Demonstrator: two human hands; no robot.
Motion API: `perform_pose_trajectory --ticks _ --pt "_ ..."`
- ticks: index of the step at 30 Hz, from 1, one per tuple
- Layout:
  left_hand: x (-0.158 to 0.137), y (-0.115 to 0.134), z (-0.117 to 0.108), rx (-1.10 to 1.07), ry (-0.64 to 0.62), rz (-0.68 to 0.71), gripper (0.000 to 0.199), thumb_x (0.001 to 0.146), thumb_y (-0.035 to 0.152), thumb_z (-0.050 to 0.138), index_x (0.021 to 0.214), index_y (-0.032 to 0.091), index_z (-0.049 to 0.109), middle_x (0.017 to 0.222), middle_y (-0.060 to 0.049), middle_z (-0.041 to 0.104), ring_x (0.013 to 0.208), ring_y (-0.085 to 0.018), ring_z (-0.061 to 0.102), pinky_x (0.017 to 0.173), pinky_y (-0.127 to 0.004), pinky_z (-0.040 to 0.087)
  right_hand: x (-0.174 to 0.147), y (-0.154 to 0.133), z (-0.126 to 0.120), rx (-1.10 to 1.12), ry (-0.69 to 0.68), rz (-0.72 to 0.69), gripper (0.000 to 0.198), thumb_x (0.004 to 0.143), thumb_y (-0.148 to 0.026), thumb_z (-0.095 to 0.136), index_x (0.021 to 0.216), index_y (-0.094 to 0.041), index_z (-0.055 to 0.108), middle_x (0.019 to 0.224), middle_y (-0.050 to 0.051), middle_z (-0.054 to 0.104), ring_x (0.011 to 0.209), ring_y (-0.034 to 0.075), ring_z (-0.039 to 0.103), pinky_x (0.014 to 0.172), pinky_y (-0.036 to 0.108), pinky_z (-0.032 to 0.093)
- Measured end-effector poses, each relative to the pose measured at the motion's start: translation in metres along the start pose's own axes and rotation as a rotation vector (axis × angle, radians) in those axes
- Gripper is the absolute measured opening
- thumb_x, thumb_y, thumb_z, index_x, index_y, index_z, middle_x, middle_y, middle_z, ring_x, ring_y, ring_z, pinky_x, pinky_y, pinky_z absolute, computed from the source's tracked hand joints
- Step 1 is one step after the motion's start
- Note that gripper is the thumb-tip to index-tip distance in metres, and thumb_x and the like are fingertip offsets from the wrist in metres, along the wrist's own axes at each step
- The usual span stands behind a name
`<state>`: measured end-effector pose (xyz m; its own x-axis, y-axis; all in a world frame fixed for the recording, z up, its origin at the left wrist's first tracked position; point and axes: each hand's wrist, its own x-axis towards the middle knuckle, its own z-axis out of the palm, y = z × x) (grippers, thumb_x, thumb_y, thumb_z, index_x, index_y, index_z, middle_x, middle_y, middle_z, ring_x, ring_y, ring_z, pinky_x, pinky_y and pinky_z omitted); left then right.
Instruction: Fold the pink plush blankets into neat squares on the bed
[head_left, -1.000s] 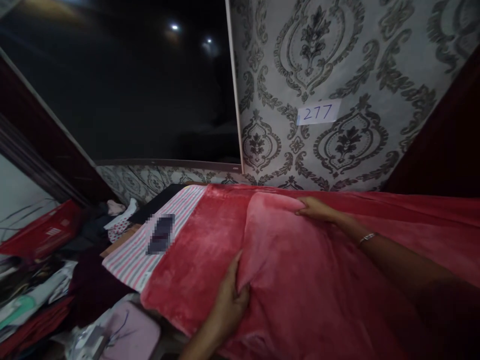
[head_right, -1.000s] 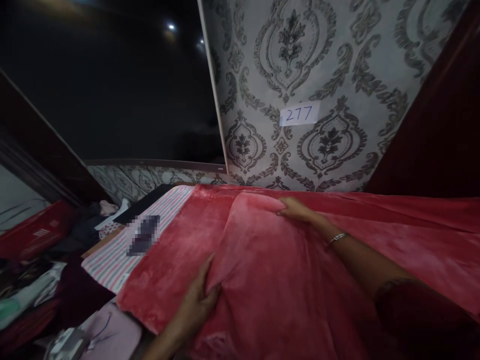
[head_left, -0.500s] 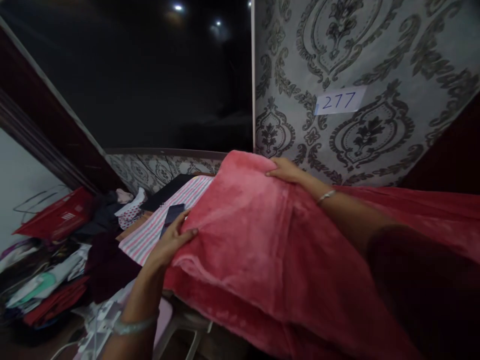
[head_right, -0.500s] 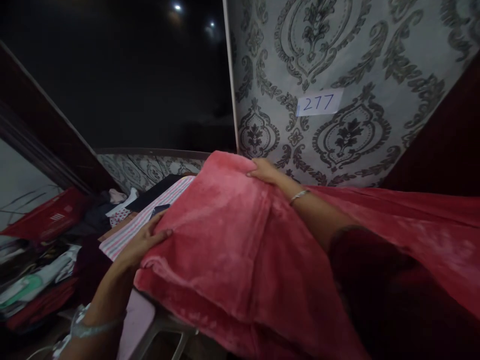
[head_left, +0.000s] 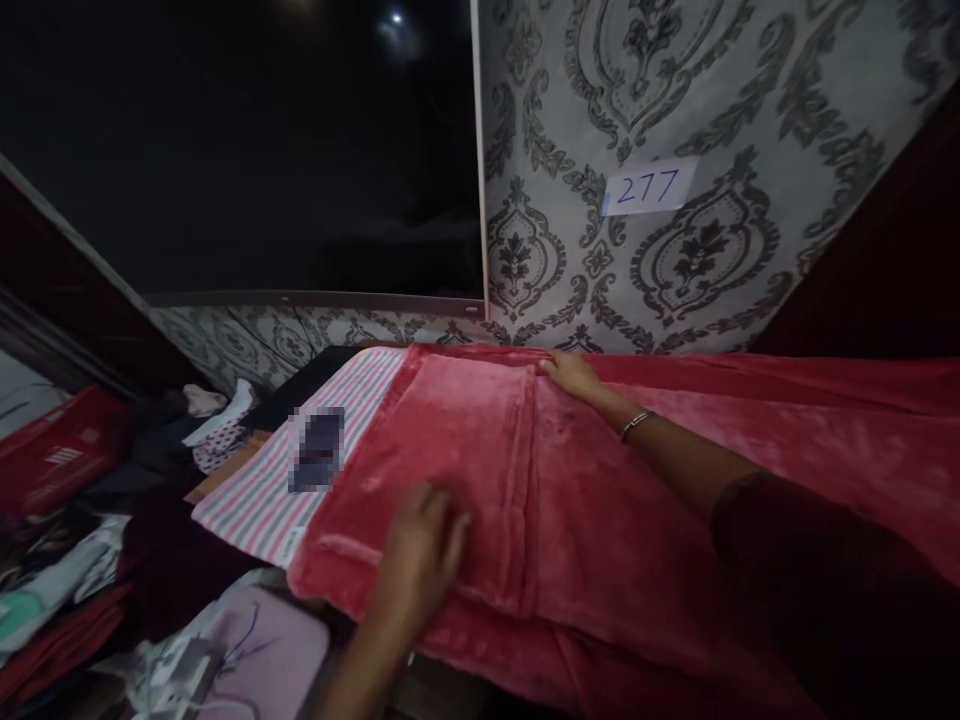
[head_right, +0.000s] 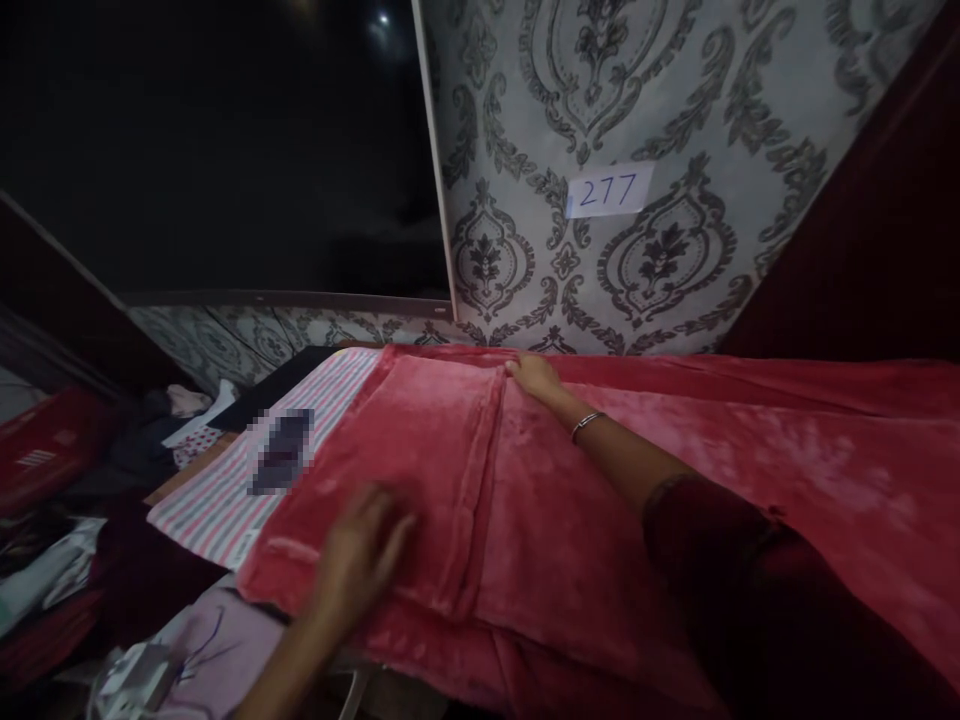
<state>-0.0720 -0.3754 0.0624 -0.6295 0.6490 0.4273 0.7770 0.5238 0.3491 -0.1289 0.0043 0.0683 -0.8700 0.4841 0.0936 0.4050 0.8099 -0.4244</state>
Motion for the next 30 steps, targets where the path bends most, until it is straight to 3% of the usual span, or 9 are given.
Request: perform_pose_trajectory --ticks 4,8,10,12,16,23,27,30 --pt "-0.013 0.061 0.033 0.061 -0.137 -0.006 0.02 0.092 0.035 0.054 0.094 0.017 0.063 0.092 -0.011 0.066 0.089 -0.027 0.065 0.08 -0.042 0.057 -0.007 -0.005 0.006 0.073 0.02 0.091 0.041 0.1 -0.036 0.046 0.13 -0.015 0.065 0.116 0.014 0.075 0.102 0.024 0.072 0.083 0.028 0.053" --pt "-0.01 0.077 0.038 0.107 -0.298 -0.117 0.023 0.086 0.028 0.06 0.105 0.014 0.062 0.104 -0.014 0.065 0.1 -0.031 0.062 0.089 -0.046 0.053 -0.01 -0.016 0.023 0.162 -0.03 0.145 0.047 0.099 -0.04 0.05 0.134 -0.012 0.06 0.086 0.008 0.076 0.062 0.016 0.07 0.059 0.023 0.051" --pt "-0.007 0.081 0.035 0.129 -0.367 -0.123 0.026 0.084 0.025 0.06 0.107 0.014 0.062 0.109 -0.014 0.064 0.106 -0.033 0.06 0.094 -0.048 0.05 -0.009 -0.02 0.029 0.186 -0.014 0.155 0.053 0.094 -0.039 0.058 0.139 -0.011 0.056 0.089 0.008 0.076 0.066 0.017 0.07 0.061 0.024 0.052" --pt "-0.005 0.084 0.032 0.148 -0.434 -0.103 0.03 0.082 0.017 0.057 0.111 0.014 0.063 0.112 -0.014 0.064 0.11 -0.033 0.059 0.097 -0.048 0.048 -0.008 -0.022 0.033 0.201 0.031 0.146 0.06 0.089 -0.031 0.063 0.144 -0.012 0.052 0.105 0.011 0.076 0.083 0.021 0.073 0.071 0.026 0.054" --pt "-0.005 0.088 0.031 0.152 -0.522 -0.088 0.051 0.077 0.005 0.049 0.126 0.012 0.059 0.121 -0.016 0.063 0.114 -0.031 0.058 0.101 -0.045 0.045 -0.007 -0.023 0.037 0.239 0.129 0.12 0.062 0.089 -0.02 0.053 0.15 -0.019 0.046 0.127 0.01 0.07 0.108 0.023 0.068 0.09 0.03 0.053" --pt "-0.007 0.086 0.029 0.016 -0.563 -0.081 0.054 0.077 0.004 0.044 0.128 0.014 0.061 0.125 -0.015 0.063 0.114 -0.029 0.059 0.101 -0.041 0.047 -0.016 -0.016 0.049 0.267 0.2 0.125 0.055 0.086 -0.015 0.049 0.141 -0.019 0.056 0.125 0.01 0.072 0.111 0.024 0.067 0.093 0.033 0.053" --pt "-0.008 0.089 0.026 -0.025 -0.533 -0.073 0.061 0.079 0.006 0.044 0.14 0.011 0.052 0.134 -0.017 0.059 0.121 -0.029 0.056 0.106 -0.042 0.045 -0.016 -0.014 0.052 0.278 0.232 0.116 0.059 0.089 -0.018 0.045 0.148 -0.019 0.048 0.122 0.01 0.073 0.104 0.025 0.069 0.091 0.035 0.054" --pt "-0.009 0.091 0.03 -0.001 -0.584 -0.09 0.055 0.078 0.005 0.042 0.13 0.013 0.06 0.125 -0.016 0.063 0.114 -0.031 0.059 0.1 -0.045 0.049 -0.015 -0.012 0.053 0.286 0.239 0.124 0.06 0.088 -0.018 0.046 0.147 -0.019 0.05 0.126 0.01 0.071 0.109 0.025 0.068 0.094 0.035 0.053"
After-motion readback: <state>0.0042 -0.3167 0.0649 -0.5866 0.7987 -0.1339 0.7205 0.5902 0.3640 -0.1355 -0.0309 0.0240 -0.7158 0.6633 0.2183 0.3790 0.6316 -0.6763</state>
